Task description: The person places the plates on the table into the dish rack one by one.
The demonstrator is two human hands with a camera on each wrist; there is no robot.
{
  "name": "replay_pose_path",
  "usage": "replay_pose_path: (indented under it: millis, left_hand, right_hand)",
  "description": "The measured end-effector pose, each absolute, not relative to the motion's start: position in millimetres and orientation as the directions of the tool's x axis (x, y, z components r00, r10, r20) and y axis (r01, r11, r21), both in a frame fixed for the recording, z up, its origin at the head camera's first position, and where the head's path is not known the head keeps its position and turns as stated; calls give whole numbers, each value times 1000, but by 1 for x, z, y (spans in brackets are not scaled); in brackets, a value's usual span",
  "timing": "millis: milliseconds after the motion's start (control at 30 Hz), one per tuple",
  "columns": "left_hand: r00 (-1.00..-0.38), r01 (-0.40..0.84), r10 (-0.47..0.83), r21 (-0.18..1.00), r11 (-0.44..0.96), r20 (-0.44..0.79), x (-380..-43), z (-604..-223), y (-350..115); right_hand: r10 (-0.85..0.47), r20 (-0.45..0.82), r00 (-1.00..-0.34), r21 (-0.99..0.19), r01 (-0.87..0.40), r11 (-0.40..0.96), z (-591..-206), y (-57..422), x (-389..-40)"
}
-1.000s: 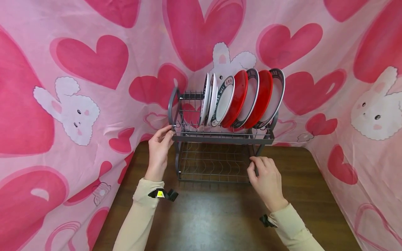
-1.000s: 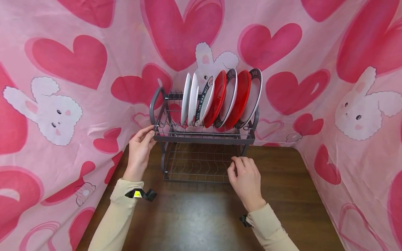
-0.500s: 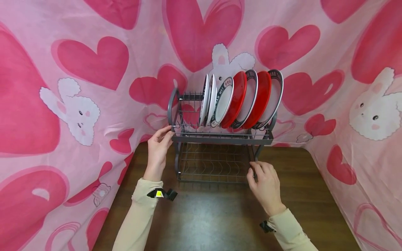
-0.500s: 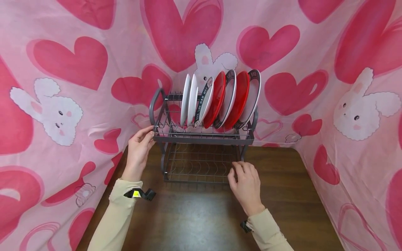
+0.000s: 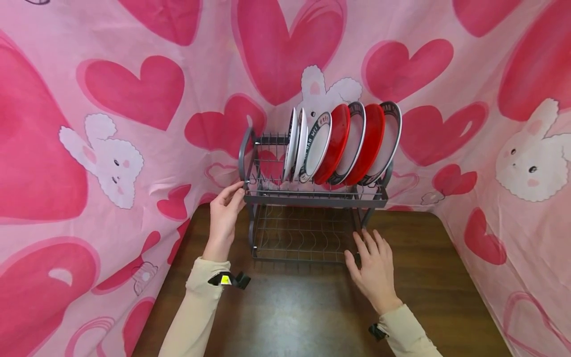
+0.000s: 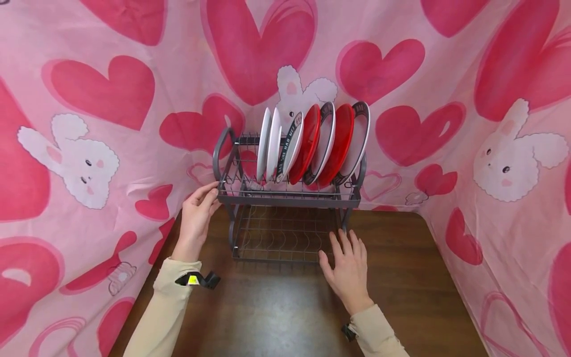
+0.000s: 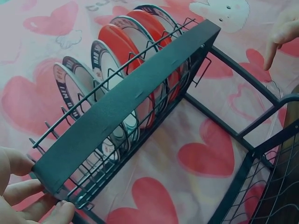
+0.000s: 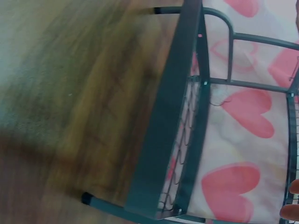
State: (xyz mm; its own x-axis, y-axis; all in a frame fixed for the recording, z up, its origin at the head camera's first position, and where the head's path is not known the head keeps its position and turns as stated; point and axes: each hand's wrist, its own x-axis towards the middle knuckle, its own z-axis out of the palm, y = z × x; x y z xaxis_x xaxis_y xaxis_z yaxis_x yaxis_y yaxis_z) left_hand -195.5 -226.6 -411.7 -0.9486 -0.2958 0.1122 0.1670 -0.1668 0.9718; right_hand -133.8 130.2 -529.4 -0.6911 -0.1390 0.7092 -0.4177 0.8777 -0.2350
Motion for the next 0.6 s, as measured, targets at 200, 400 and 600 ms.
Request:
replay_pose_path:
  millis: [200,400,600]
  left_hand:
    - [-931,242,-293,969,-54,216,-189,-415,-229]
    - [-908,299,-252,939,169,335,-177,-423,-230]
    - [-875,348,-241,892,289,420,-164,-437,-228]
  right_hand:
    - [-158,653,-741,-212,-379,901,-537,132,-133]
    - [-169,599,-783,-208,-356,911,-540,133,-132]
    - [-164,600,-783,-208,-350,913,-540,132,-132]
